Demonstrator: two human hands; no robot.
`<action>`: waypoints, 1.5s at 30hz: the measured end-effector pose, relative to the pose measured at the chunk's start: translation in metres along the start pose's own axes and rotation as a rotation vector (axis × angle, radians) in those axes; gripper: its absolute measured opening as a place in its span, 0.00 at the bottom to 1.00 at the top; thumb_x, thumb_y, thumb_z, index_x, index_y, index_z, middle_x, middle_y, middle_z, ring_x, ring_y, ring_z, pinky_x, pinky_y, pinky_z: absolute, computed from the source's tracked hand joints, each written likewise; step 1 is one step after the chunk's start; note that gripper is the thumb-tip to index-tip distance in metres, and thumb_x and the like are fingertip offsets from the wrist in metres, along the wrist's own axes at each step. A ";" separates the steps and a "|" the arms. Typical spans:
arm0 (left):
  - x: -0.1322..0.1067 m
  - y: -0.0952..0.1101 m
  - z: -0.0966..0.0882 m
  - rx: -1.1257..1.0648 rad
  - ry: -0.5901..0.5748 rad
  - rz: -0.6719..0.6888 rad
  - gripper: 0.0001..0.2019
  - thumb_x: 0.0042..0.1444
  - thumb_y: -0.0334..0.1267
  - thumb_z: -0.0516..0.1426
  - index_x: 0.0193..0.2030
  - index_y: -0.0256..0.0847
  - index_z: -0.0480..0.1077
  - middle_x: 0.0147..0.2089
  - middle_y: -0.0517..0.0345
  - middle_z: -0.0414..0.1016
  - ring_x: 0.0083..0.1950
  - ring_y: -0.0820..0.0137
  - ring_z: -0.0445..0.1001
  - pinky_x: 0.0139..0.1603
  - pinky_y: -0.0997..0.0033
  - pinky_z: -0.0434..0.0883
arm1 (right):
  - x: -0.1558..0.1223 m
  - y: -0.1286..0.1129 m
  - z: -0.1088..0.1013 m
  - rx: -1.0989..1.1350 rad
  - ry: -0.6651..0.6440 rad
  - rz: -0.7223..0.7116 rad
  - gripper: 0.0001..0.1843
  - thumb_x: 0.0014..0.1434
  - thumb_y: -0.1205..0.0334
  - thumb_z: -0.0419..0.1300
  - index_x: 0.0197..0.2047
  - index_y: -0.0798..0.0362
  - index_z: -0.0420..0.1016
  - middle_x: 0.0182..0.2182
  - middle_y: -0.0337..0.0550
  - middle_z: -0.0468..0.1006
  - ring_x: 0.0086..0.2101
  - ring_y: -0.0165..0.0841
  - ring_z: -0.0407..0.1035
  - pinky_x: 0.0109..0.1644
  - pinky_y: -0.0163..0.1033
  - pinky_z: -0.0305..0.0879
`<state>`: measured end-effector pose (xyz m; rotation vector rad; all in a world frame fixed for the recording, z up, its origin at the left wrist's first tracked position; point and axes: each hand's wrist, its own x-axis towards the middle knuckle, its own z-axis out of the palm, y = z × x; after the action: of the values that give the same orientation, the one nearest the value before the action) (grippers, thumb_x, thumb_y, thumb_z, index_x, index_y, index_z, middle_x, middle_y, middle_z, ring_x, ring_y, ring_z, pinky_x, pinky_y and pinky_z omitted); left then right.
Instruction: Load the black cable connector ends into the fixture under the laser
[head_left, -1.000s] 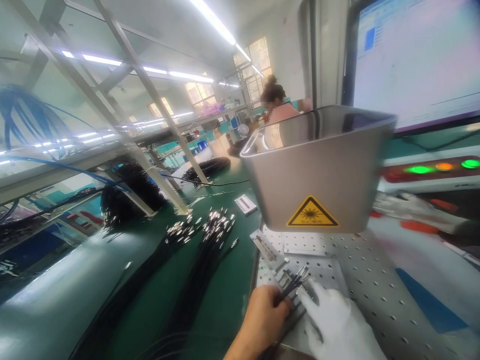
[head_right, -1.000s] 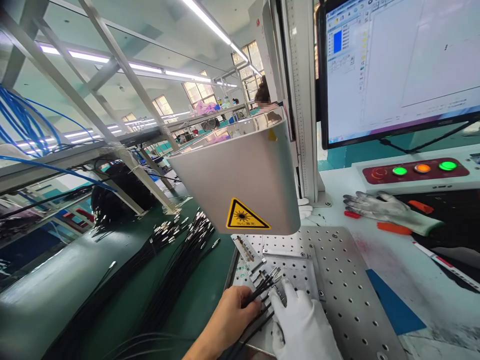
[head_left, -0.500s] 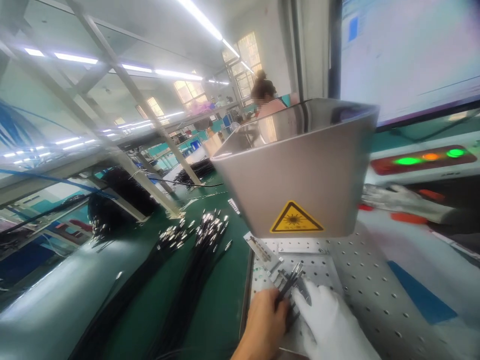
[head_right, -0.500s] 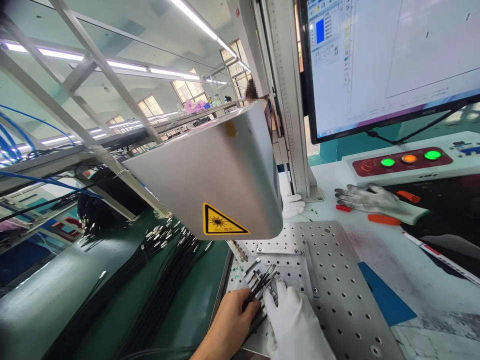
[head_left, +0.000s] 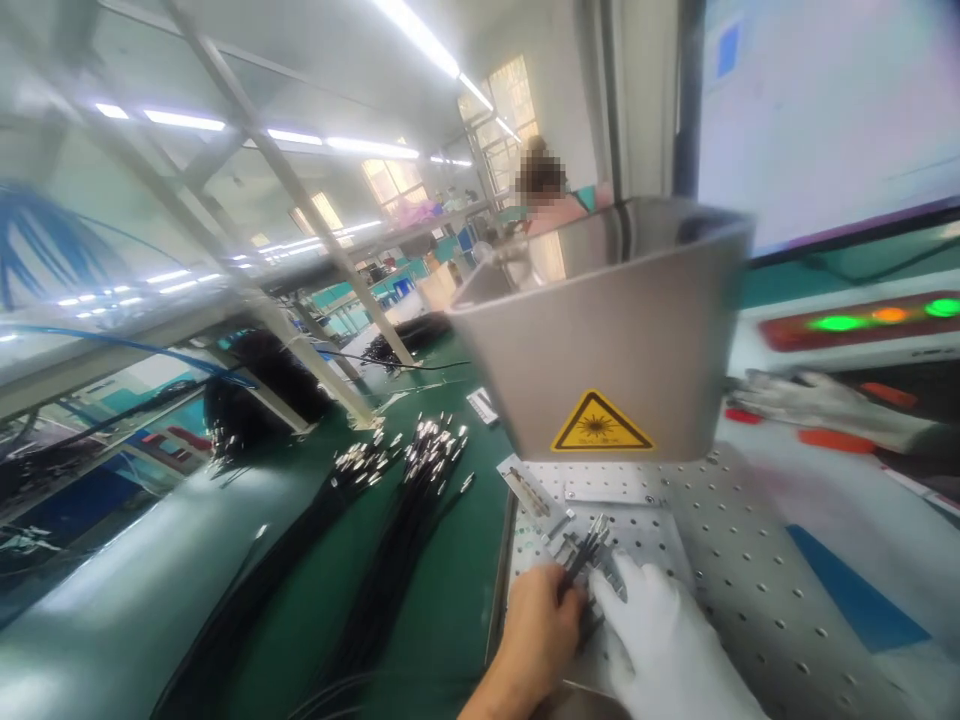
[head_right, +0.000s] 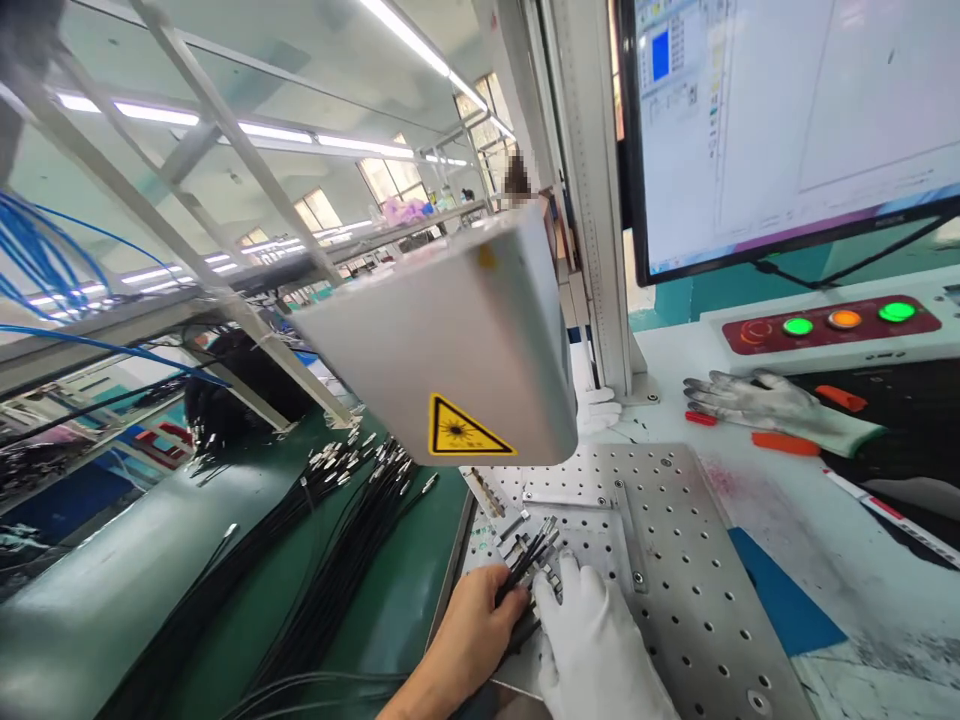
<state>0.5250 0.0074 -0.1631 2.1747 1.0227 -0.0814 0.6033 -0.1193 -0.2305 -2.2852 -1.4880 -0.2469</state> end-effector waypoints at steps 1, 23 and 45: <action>-0.001 0.000 -0.002 0.001 -0.017 0.003 0.16 0.57 0.31 0.54 0.21 0.42 0.53 0.23 0.66 0.53 0.29 0.72 0.56 0.32 0.68 0.50 | -0.001 0.001 0.003 -0.024 0.014 -0.013 0.28 0.51 0.71 0.60 0.56 0.53 0.74 0.52 0.60 0.67 0.40 0.46 0.66 0.41 0.46 0.69; -0.005 -0.025 -0.020 -0.086 0.084 -0.005 0.17 0.54 0.34 0.54 0.18 0.42 0.52 0.19 0.67 0.50 0.26 0.74 0.51 0.28 0.68 0.48 | 0.009 -0.010 -0.015 -0.053 -0.160 0.106 0.33 0.48 0.71 0.61 0.59 0.49 0.73 0.57 0.57 0.67 0.43 0.46 0.67 0.49 0.47 0.70; 0.005 -0.015 -0.025 0.021 -0.092 0.048 0.13 0.56 0.37 0.53 0.22 0.41 0.57 0.25 0.64 0.61 0.30 0.72 0.58 0.31 0.70 0.52 | 0.019 0.000 -0.008 0.037 -0.108 0.007 0.34 0.45 0.71 0.59 0.58 0.55 0.73 0.50 0.60 0.68 0.45 0.51 0.66 0.43 0.48 0.69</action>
<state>0.5121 0.0327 -0.1554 2.1917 0.9214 -0.1689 0.6121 -0.1067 -0.2167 -2.3070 -1.5229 -0.0950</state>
